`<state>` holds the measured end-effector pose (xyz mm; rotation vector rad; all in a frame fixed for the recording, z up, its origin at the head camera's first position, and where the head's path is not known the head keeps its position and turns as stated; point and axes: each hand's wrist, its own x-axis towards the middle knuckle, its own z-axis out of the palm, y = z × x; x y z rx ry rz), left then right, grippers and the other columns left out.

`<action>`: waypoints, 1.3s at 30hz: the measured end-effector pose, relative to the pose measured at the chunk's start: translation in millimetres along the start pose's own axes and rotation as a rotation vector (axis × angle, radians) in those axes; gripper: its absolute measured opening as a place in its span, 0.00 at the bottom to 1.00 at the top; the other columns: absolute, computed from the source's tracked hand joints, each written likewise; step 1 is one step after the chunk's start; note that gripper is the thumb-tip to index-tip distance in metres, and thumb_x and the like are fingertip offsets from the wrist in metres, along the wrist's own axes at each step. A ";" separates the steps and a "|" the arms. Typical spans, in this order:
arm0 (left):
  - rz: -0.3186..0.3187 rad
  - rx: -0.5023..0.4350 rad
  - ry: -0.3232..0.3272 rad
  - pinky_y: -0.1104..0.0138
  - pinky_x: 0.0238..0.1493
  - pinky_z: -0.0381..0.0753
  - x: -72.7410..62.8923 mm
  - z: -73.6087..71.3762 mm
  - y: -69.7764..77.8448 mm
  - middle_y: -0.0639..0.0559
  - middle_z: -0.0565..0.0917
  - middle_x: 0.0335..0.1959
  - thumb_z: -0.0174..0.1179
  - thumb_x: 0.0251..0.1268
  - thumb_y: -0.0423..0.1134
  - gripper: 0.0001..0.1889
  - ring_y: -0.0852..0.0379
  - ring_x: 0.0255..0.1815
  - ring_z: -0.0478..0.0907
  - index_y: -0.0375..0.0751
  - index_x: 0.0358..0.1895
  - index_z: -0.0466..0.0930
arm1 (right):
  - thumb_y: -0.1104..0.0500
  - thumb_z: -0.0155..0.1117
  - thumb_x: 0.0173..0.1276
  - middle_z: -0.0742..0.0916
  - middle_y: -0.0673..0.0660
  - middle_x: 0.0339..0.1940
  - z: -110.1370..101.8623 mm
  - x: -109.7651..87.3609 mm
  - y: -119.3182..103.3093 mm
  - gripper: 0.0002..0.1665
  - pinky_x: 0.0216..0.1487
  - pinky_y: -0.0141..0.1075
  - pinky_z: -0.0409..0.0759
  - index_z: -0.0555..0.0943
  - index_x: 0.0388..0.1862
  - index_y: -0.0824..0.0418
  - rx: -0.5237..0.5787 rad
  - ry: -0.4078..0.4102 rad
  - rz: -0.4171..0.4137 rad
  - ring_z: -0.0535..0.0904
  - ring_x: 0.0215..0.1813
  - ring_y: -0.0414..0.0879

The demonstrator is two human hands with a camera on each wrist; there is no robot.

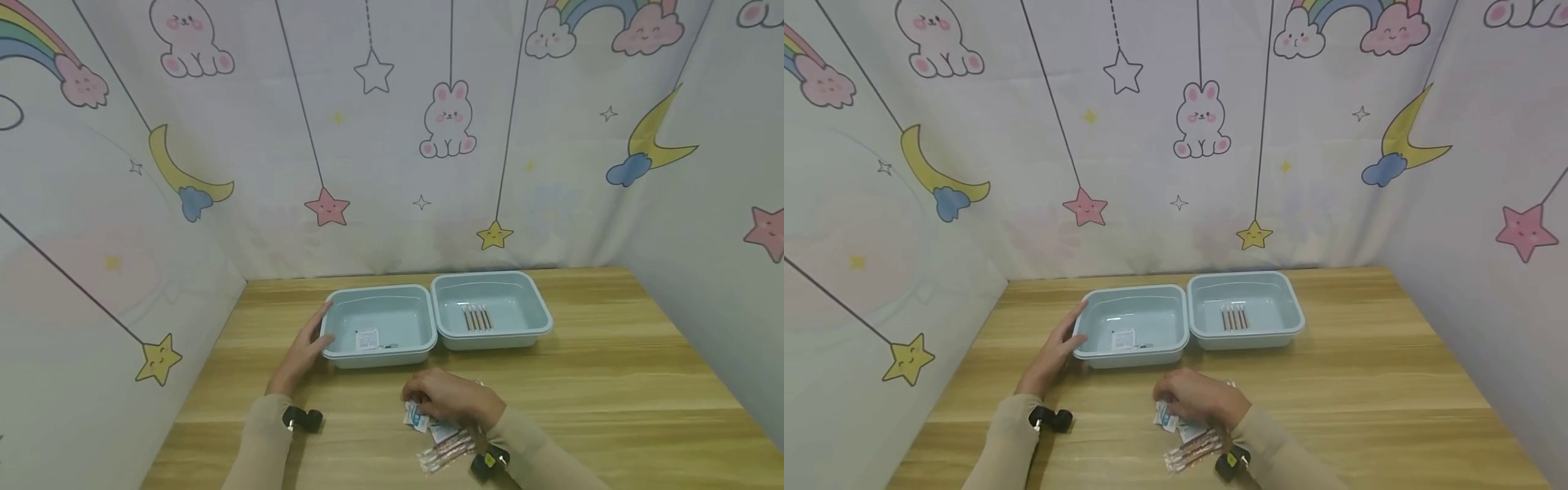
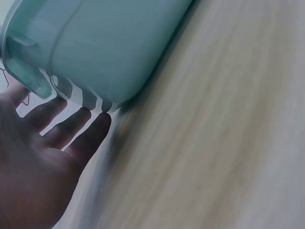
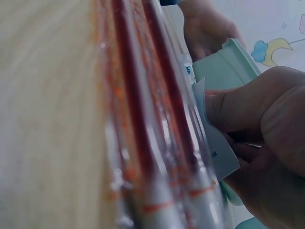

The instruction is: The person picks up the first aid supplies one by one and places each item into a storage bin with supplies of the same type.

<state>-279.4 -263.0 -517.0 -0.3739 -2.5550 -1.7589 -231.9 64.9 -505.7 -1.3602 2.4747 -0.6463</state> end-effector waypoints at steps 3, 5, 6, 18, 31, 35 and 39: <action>-0.002 -0.007 0.001 0.43 0.76 0.45 0.3 0.5 0.1 0.42 0.50 0.80 0.53 0.67 0.34 0.36 0.38 0.79 0.44 0.51 0.78 0.52 | 0.63 0.67 0.62 0.83 0.44 0.34 0.9 0.6 1.2 0.11 0.37 0.21 0.75 0.84 0.44 0.54 0.007 0.004 -0.018 0.73 0.35 0.30; -0.004 -0.004 0.003 0.43 0.76 0.46 1.9 0.8 -5.3 0.43 0.50 0.80 0.53 0.67 0.34 0.36 0.39 0.79 0.44 0.52 0.78 0.52 | 0.63 0.67 0.62 0.82 0.43 0.32 2.3 0.7 2.7 0.09 0.35 0.21 0.74 0.85 0.42 0.54 0.004 0.011 -0.035 0.73 0.34 0.30; -0.006 -0.004 0.002 0.43 0.76 0.45 2.1 1.0 -5.4 0.43 0.49 0.80 0.53 0.67 0.34 0.37 0.38 0.79 0.44 0.51 0.78 0.52 | 0.63 0.67 0.62 0.82 0.42 0.31 3.2 0.7 3.5 0.09 0.34 0.20 0.73 0.85 0.40 0.53 0.001 0.016 -0.047 0.72 0.33 0.30; -0.027 0.002 0.006 0.43 0.76 0.44 2.5 2.5 -6.3 0.44 0.49 0.80 0.53 0.67 0.34 0.37 0.39 0.80 0.43 0.52 0.78 0.52 | 0.63 0.66 0.61 0.82 0.41 0.30 1.8 -1.4 6.2 0.08 0.32 0.20 0.73 0.86 0.38 0.53 -0.011 0.034 -0.083 0.73 0.31 0.29; -0.018 0.012 0.001 0.43 0.76 0.44 1.9 1.5 -2.6 0.43 0.49 0.80 0.52 0.68 0.34 0.36 0.38 0.80 0.43 0.51 0.78 0.51 | 0.62 0.68 0.61 0.87 0.44 0.34 -11.7 -4.6 7.1 0.08 0.38 0.20 0.77 0.86 0.40 0.55 0.038 0.037 -0.043 0.76 0.34 0.28; -0.018 0.014 -0.016 0.41 0.76 0.43 -1.6 0.4 13.8 0.38 0.48 0.79 0.52 0.68 0.32 0.36 0.35 0.79 0.42 0.43 0.78 0.50 | 0.63 0.68 0.60 0.87 0.46 0.33 -16.9 -5.9 5.5 0.08 0.38 0.21 0.77 0.86 0.39 0.55 0.044 0.048 -0.063 0.77 0.34 0.28; -0.020 0.027 -0.030 0.40 0.75 0.45 -6.3 -0.3 30.6 0.34 0.48 0.78 0.51 0.67 0.30 0.36 0.32 0.78 0.43 0.37 0.77 0.49 | 0.63 0.69 0.59 0.87 0.46 0.32 -18.2 -6.6 6.5 0.08 0.38 0.20 0.77 0.86 0.38 0.55 0.045 0.048 -0.057 0.76 0.33 0.28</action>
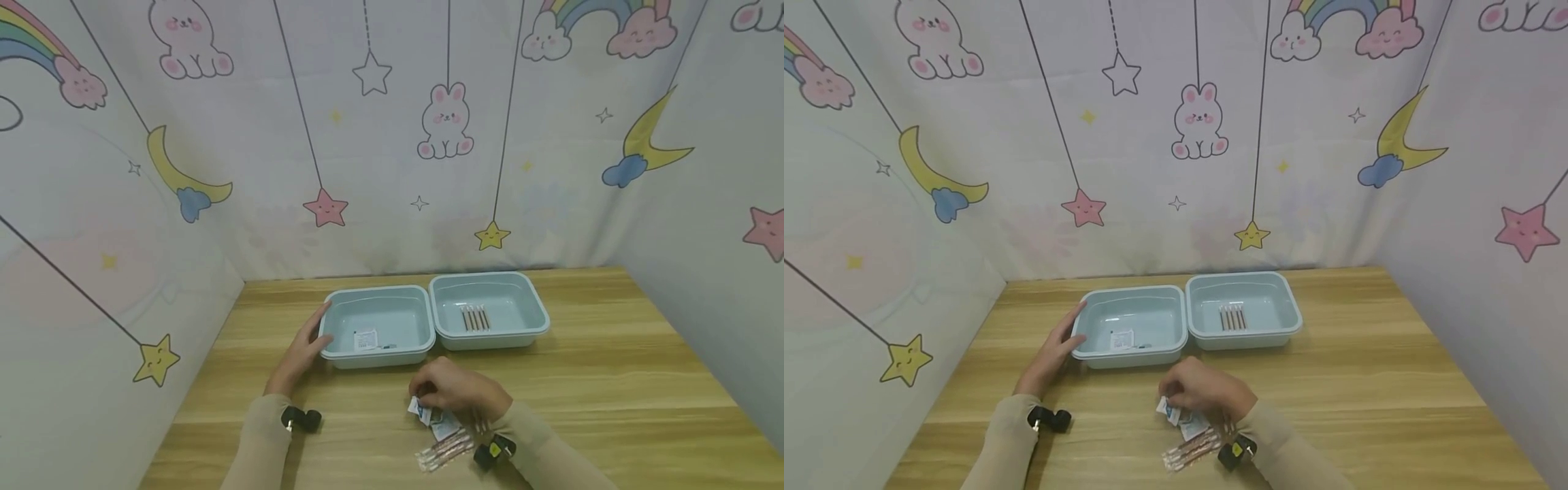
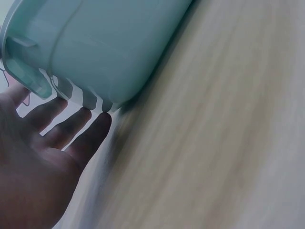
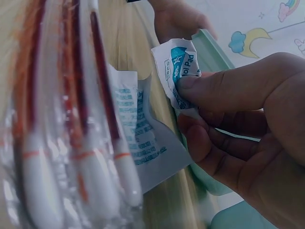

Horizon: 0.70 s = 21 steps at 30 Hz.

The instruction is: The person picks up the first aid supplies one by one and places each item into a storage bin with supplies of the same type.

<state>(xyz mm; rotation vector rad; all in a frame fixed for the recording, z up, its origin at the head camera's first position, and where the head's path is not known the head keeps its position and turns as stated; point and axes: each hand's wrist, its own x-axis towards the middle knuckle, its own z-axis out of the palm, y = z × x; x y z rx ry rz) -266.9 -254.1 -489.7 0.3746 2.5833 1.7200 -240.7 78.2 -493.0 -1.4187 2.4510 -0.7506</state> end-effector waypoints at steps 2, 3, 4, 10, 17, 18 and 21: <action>0.002 -0.005 0.002 0.40 0.75 0.45 0.6 0.4 -2.9 0.34 0.48 0.78 0.51 0.67 0.30 0.36 0.33 0.78 0.43 0.37 0.77 0.49 | 0.63 0.69 0.59 0.87 0.46 0.31 -0.2 -0.2 0.2 0.08 0.37 0.20 0.77 0.86 0.38 0.55 0.003 0.004 0.007 0.76 0.33 0.28; -0.003 -0.006 0.005 0.41 0.75 0.44 1.4 0.6 -6.2 0.35 0.48 0.79 0.51 0.67 0.30 0.36 0.34 0.79 0.43 0.39 0.77 0.50 | 0.63 0.69 0.59 0.87 0.45 0.31 -0.8 -0.4 -0.1 0.07 0.37 0.20 0.77 0.86 0.38 0.55 0.005 0.006 0.010 0.76 0.32 0.28; -0.001 -0.006 0.007 0.41 0.75 0.44 2.5 0.8 -10.2 0.36 0.48 0.79 0.51 0.67 0.31 0.36 0.34 0.79 0.43 0.40 0.77 0.50 | 0.63 0.69 0.60 0.87 0.45 0.31 -1.7 -0.5 -0.5 0.07 0.37 0.20 0.77 0.86 0.38 0.55 0.007 0.008 0.013 0.76 0.32 0.28; 0.001 -0.012 0.028 0.42 0.76 0.45 10.0 1.2 -32.6 0.42 0.49 0.80 0.53 0.67 0.34 0.36 0.38 0.80 0.43 0.51 0.78 0.52 | 0.64 0.68 0.60 0.87 0.47 0.32 -8.2 -1.4 -2.2 0.08 0.37 0.21 0.78 0.85 0.38 0.56 0.012 0.032 0.003 0.77 0.33 0.29; 0.006 -0.029 0.030 0.43 0.76 0.44 10.2 1.1 -35.4 0.44 0.49 0.80 0.53 0.67 0.35 0.36 0.40 0.80 0.43 0.53 0.78 0.52 | 0.62 0.68 0.62 0.86 0.45 0.33 -10.0 -2.3 1.0 0.07 0.38 0.21 0.78 0.85 0.39 0.55 0.002 0.041 -0.007 0.77 0.34 0.28; 0.005 -0.028 0.028 0.43 0.76 0.44 9.9 1.1 -35.3 0.44 0.49 0.80 0.53 0.67 0.35 0.36 0.39 0.80 0.43 0.53 0.78 0.52 | 0.62 0.68 0.62 0.86 0.45 0.33 -10.1 -2.5 1.0 0.07 0.38 0.21 0.78 0.85 0.39 0.55 0.004 0.040 -0.006 0.77 0.35 0.28; 0.005 -0.033 0.028 0.43 0.76 0.44 9.4 1.2 -35.1 0.44 0.49 0.80 0.53 0.67 0.35 0.36 0.39 0.80 0.43 0.53 0.78 0.53 | 0.62 0.68 0.62 0.87 0.46 0.33 -10.7 -2.9 0.8 0.07 0.38 0.21 0.78 0.85 0.39 0.55 0.018 0.041 0.003 0.77 0.34 0.28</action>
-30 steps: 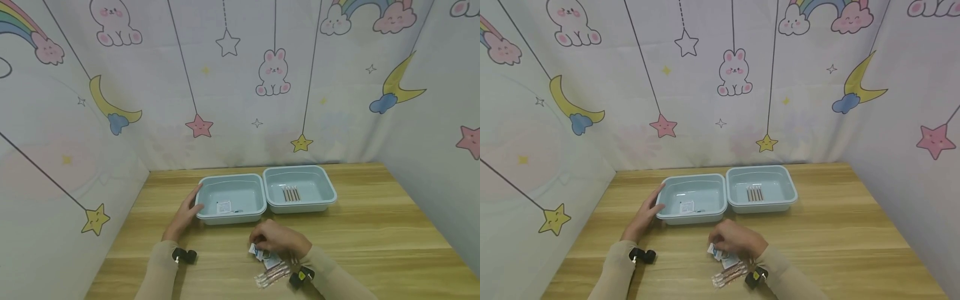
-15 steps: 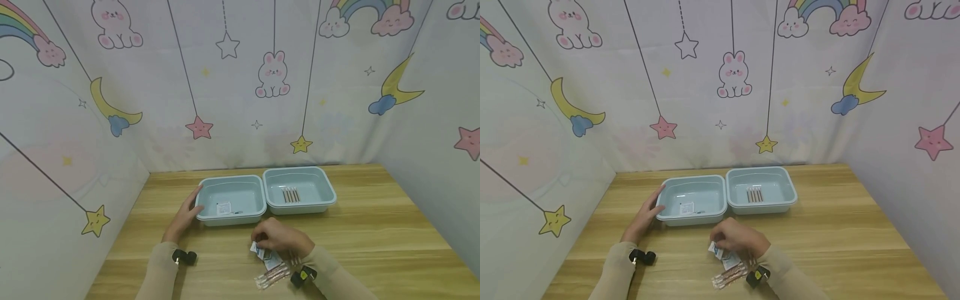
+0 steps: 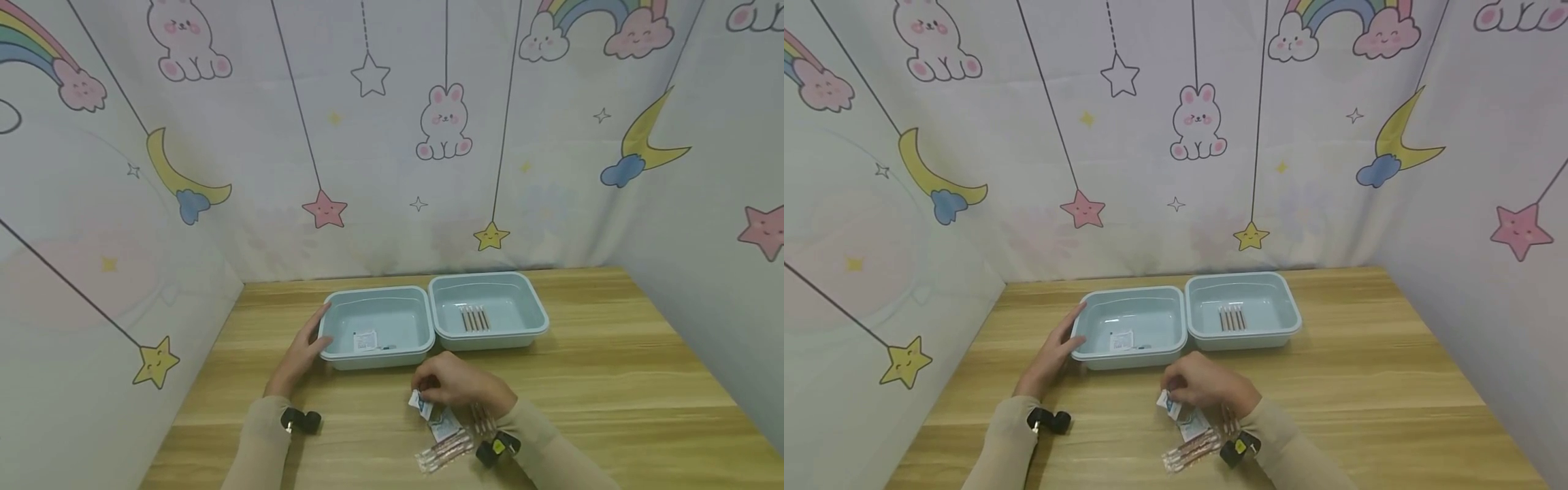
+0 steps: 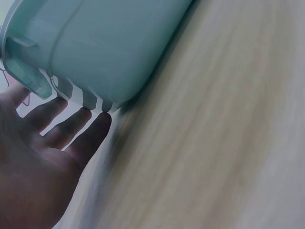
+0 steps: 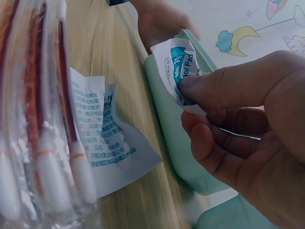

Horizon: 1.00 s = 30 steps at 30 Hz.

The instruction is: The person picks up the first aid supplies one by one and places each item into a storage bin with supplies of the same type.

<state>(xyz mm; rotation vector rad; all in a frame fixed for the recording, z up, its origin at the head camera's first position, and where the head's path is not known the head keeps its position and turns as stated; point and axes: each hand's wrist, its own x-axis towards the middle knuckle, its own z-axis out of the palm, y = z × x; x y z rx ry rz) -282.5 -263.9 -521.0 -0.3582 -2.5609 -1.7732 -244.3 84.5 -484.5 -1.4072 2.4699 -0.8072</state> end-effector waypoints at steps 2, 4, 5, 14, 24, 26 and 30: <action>0.004 0.001 -0.003 0.42 0.76 0.44 0.0 0.1 0.3 0.43 0.49 0.80 0.53 0.67 0.36 0.36 0.39 0.80 0.42 0.52 0.78 0.52 | 0.62 0.68 0.62 0.87 0.46 0.33 -0.4 -0.1 0.2 0.07 0.38 0.21 0.78 0.85 0.39 0.55 -0.002 0.006 0.000 0.77 0.34 0.28; -0.003 -0.001 -0.005 0.43 0.76 0.44 0.4 0.4 1.3 0.43 0.48 0.80 0.53 0.67 0.35 0.36 0.38 0.80 0.42 0.50 0.78 0.52 | 0.62 0.68 0.62 0.87 0.46 0.34 -0.9 -0.1 0.1 0.07 0.37 0.21 0.78 0.86 0.40 0.56 -0.001 0.015 -0.005 0.77 0.34 0.28; -0.006 -0.001 -0.005 0.43 0.76 0.44 0.6 0.5 1.6 0.43 0.48 0.80 0.53 0.67 0.35 0.36 0.39 0.80 0.42 0.51 0.78 0.51 | 0.62 0.68 0.62 0.87 0.46 0.34 -1.3 -0.2 0.0 0.07 0.37 0.21 0.78 0.86 0.40 0.56 0.002 0.019 -0.005 0.77 0.34 0.28; 0.016 0.008 -0.003 0.43 0.76 0.43 0.1 1.8 -2.5 0.42 0.49 0.80 0.53 0.67 0.35 0.36 0.38 0.80 0.43 0.49 0.78 0.52 | 0.62 0.66 0.63 0.87 0.48 0.35 -2.5 -1.6 -3.4 0.09 0.37 0.22 0.79 0.87 0.42 0.59 0.019 0.075 -0.018 0.78 0.35 0.29; -0.012 -0.001 -0.018 0.42 0.76 0.43 -5.0 0.3 21.2 0.37 0.47 0.79 0.51 0.67 0.30 0.36 0.35 0.79 0.42 0.42 0.78 0.50 | 0.63 0.66 0.62 0.88 0.48 0.36 -3.6 0.3 -5.3 0.09 0.36 0.21 0.78 0.87 0.41 0.59 -0.010 0.139 -0.032 0.77 0.35 0.30; -0.009 0.009 -0.023 0.42 0.76 0.44 -7.8 0.1 30.4 0.36 0.47 0.79 0.51 0.67 0.30 0.36 0.34 0.79 0.42 0.39 0.77 0.49 | 0.63 0.66 0.62 0.88 0.48 0.36 -4.3 0.2 -5.3 0.10 0.36 0.22 0.79 0.87 0.42 0.59 -0.007 0.145 -0.026 0.78 0.35 0.30; -0.014 0.024 -0.029 0.43 0.76 0.45 -11.7 0.3 39.3 0.36 0.48 0.79 0.51 0.68 0.30 0.36 0.35 0.79 0.42 0.39 0.78 0.49 | 0.63 0.66 0.63 0.88 0.48 0.37 -4.9 0.4 -5.4 0.10 0.35 0.23 0.79 0.87 0.43 0.59 0.012 0.158 -0.026 0.78 0.35 0.31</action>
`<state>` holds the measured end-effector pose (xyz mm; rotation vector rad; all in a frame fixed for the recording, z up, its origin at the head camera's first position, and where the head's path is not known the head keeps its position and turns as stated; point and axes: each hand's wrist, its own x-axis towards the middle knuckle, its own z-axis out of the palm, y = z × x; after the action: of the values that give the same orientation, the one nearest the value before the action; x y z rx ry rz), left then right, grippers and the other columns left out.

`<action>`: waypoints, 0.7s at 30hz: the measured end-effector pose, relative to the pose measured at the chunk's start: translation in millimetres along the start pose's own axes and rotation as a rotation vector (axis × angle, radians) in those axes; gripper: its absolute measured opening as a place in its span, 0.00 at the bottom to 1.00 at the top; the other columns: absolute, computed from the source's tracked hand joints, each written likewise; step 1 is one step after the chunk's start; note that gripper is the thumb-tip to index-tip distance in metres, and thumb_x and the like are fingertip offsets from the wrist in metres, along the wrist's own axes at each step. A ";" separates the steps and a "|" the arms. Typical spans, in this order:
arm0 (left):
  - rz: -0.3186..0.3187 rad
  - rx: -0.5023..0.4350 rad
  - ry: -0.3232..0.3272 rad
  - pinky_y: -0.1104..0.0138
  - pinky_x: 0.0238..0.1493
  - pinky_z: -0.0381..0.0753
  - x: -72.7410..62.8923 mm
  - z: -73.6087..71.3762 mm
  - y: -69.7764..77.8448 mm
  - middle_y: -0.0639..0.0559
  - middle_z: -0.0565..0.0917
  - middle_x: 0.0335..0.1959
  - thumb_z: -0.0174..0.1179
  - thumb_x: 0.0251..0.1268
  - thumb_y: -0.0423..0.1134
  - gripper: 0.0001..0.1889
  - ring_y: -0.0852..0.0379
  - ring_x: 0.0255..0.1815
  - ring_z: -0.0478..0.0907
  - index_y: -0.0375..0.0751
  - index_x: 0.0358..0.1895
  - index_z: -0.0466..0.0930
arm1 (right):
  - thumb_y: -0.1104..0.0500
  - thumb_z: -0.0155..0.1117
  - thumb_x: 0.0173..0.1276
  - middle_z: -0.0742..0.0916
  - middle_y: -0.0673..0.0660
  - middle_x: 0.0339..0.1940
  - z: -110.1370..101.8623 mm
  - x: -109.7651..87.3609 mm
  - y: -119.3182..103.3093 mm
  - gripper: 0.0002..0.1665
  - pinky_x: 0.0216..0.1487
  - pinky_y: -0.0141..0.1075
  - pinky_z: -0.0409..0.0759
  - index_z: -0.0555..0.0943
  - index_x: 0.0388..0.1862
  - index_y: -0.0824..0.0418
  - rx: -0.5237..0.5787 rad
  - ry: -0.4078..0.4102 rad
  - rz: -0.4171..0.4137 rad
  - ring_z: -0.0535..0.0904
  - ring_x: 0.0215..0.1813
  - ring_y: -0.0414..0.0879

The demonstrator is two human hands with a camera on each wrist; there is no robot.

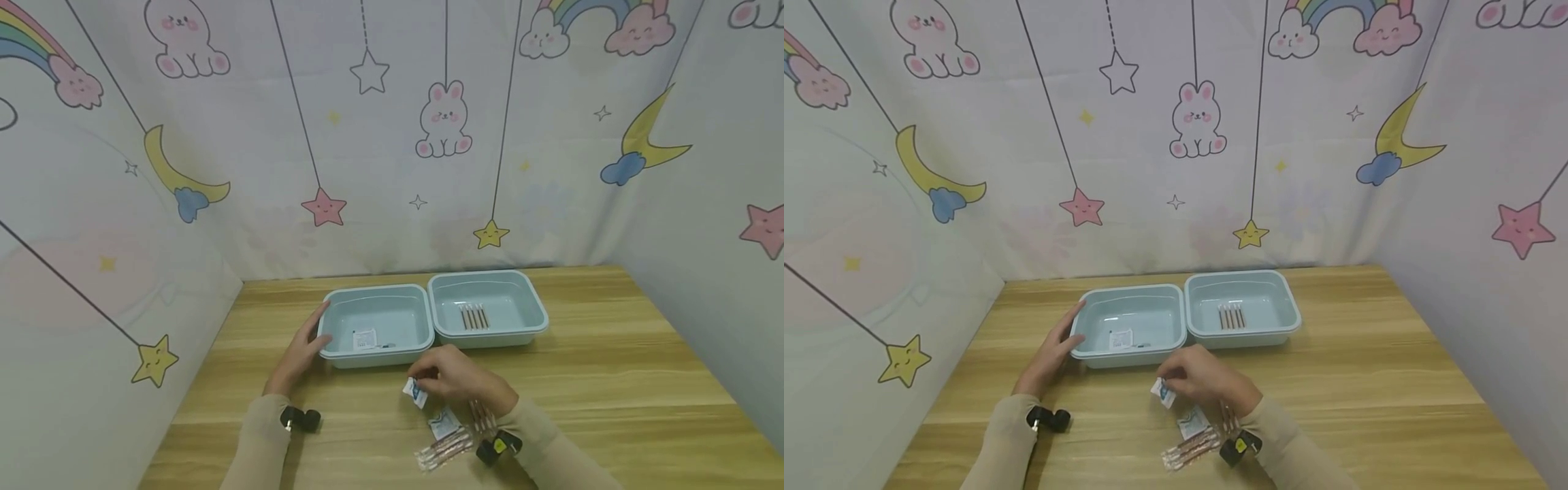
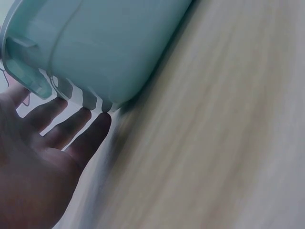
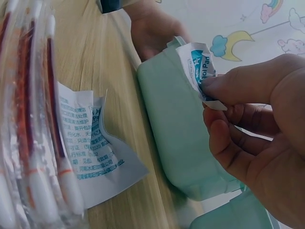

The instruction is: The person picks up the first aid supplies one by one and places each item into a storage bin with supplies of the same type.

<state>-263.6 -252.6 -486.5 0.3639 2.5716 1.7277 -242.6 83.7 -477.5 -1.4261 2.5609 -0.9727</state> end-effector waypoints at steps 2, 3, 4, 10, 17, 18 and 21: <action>-0.005 -0.007 -0.004 0.43 0.76 0.44 -0.2 0.0 1.1 0.38 0.47 0.79 0.50 0.68 0.30 0.36 0.36 0.79 0.42 0.40 0.78 0.49 | 0.63 0.65 0.64 0.88 0.48 0.37 -0.8 0.0 -0.2 0.10 0.34 0.24 0.79 0.87 0.43 0.59 -0.002 0.014 -0.012 0.77 0.35 0.31; -0.009 -0.010 -0.006 0.43 0.76 0.43 -0.3 0.0 0.9 0.38 0.47 0.79 0.50 0.68 0.31 0.36 0.37 0.80 0.41 0.41 0.78 0.49 | 0.63 0.65 0.64 0.88 0.48 0.37 -1.1 0.0 -0.3 0.10 0.34 0.24 0.79 0.87 0.43 0.59 -0.005 0.023 -0.019 0.77 0.34 0.31; -0.011 -0.015 -0.006 0.43 0.77 0.43 -0.4 -0.1 0.5 0.39 0.47 0.80 0.50 0.68 0.31 0.36 0.37 0.80 0.41 0.42 0.78 0.49 | 0.63 0.65 0.64 0.88 0.48 0.37 -1.5 -0.1 -0.4 0.09 0.33 0.24 0.78 0.87 0.43 0.59 -0.010 0.033 -0.026 0.77 0.34 0.31; -0.008 -0.020 -0.013 0.42 0.76 0.44 -1.5 0.1 -3.5 0.39 0.46 0.80 0.50 0.68 0.30 0.36 0.38 0.80 0.41 0.42 0.78 0.49 | 0.63 0.65 0.64 0.88 0.49 0.37 -2.2 -0.8 -1.3 0.09 0.33 0.24 0.78 0.87 0.43 0.59 -0.021 0.069 -0.061 0.77 0.34 0.31; -0.016 -0.017 -0.007 0.43 0.77 0.43 -0.3 0.2 -3.0 0.41 0.47 0.80 0.50 0.68 0.30 0.36 0.39 0.80 0.41 0.44 0.78 0.49 | 0.63 0.66 0.64 0.88 0.49 0.37 -2.7 -0.7 -2.7 0.09 0.32 0.24 0.79 0.87 0.42 0.59 -0.028 0.108 -0.091 0.77 0.33 0.31; -0.016 -0.015 -0.007 0.43 0.77 0.43 -0.4 0.2 -2.6 0.40 0.47 0.80 0.50 0.68 0.30 0.36 0.38 0.80 0.40 0.44 0.78 0.49 | 0.63 0.66 0.63 0.88 0.49 0.37 -2.6 -0.7 -2.9 0.09 0.32 0.24 0.79 0.88 0.42 0.59 -0.025 0.113 -0.089 0.77 0.33 0.31; -0.016 -0.017 -0.009 0.42 0.76 0.44 -0.4 0.3 -1.8 0.40 0.47 0.80 0.50 0.68 0.30 0.36 0.38 0.80 0.40 0.43 0.78 0.49 | 0.63 0.67 0.62 0.88 0.50 0.37 -2.6 -1.1 -3.3 0.09 0.32 0.23 0.79 0.88 0.42 0.60 -0.018 0.125 -0.083 0.77 0.33 0.31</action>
<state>-263.5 -253.1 -488.3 0.3486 2.5449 1.7376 -240.4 84.6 -473.8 -1.5342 2.6220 -1.0873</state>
